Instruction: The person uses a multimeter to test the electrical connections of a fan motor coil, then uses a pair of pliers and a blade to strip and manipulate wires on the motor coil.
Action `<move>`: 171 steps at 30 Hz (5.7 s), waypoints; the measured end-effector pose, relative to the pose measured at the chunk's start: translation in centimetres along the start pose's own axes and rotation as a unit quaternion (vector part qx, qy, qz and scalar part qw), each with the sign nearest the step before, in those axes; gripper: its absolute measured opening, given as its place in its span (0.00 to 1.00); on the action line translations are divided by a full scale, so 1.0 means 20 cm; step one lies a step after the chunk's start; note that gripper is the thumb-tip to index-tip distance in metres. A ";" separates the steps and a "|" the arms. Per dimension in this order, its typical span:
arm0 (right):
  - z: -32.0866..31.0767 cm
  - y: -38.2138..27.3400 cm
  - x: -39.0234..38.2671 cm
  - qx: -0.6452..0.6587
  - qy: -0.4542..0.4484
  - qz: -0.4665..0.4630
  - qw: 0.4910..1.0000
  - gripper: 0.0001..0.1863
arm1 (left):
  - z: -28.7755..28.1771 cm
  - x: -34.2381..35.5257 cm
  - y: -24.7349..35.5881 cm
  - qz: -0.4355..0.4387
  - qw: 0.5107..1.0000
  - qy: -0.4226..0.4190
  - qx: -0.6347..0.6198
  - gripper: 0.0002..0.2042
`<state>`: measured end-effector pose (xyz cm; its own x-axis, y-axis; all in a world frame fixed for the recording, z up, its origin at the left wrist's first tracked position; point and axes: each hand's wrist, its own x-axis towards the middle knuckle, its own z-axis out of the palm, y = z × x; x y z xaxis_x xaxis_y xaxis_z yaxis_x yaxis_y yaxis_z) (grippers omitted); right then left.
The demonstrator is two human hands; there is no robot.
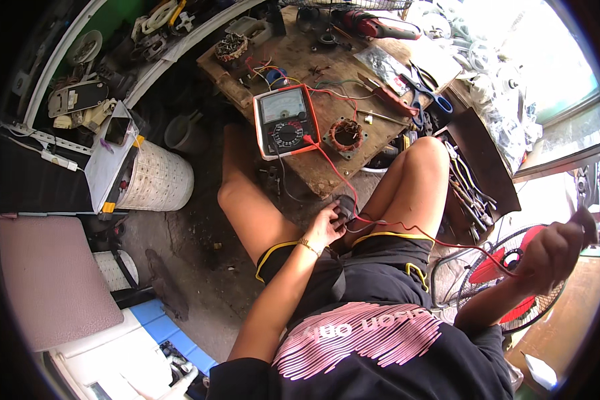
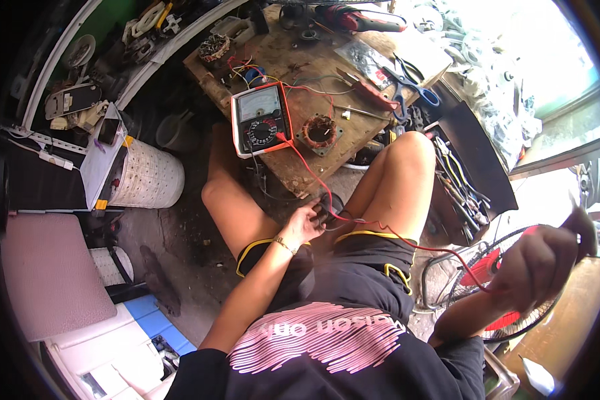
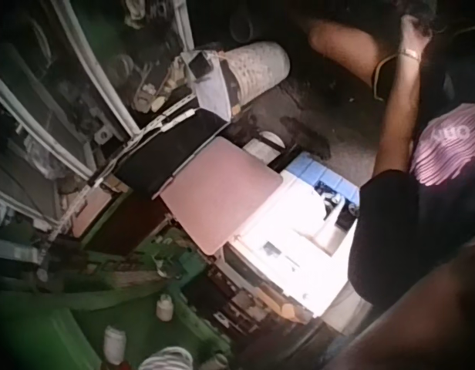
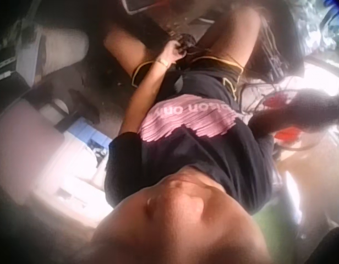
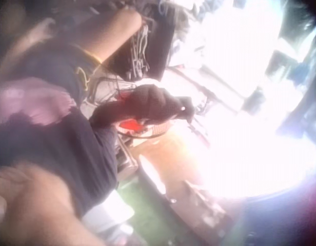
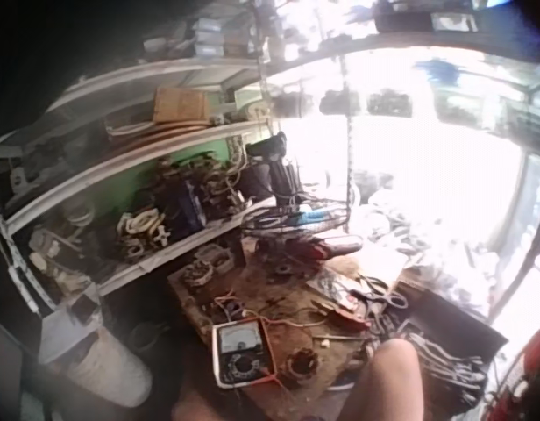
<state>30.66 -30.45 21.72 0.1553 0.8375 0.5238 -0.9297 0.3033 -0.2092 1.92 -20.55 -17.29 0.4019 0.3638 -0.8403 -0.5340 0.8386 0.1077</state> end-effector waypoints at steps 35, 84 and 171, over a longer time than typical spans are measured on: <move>-0.74 0.84 -0.28 -0.284 0.398 0.257 0.834 0.09 | -0.19 -0.85 0.17 0.059 0.947 -0.301 -0.099 0.18; -0.75 0.73 -0.45 -0.600 -0.038 0.325 0.730 0.18 | 0.47 -0.86 0.36 0.563 0.743 -0.019 0.362 0.18; -1.25 0.90 0.20 -0.627 0.158 0.241 0.724 0.11 | 0.94 -0.33 0.88 0.606 0.543 0.032 0.580 0.07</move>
<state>22.84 -10.18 -0.61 0.1672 0.9854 -0.0322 0.1024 -0.0499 -0.9935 3.84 -0.51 0.04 0.2317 0.9502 0.2084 0.4661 -0.2965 0.8336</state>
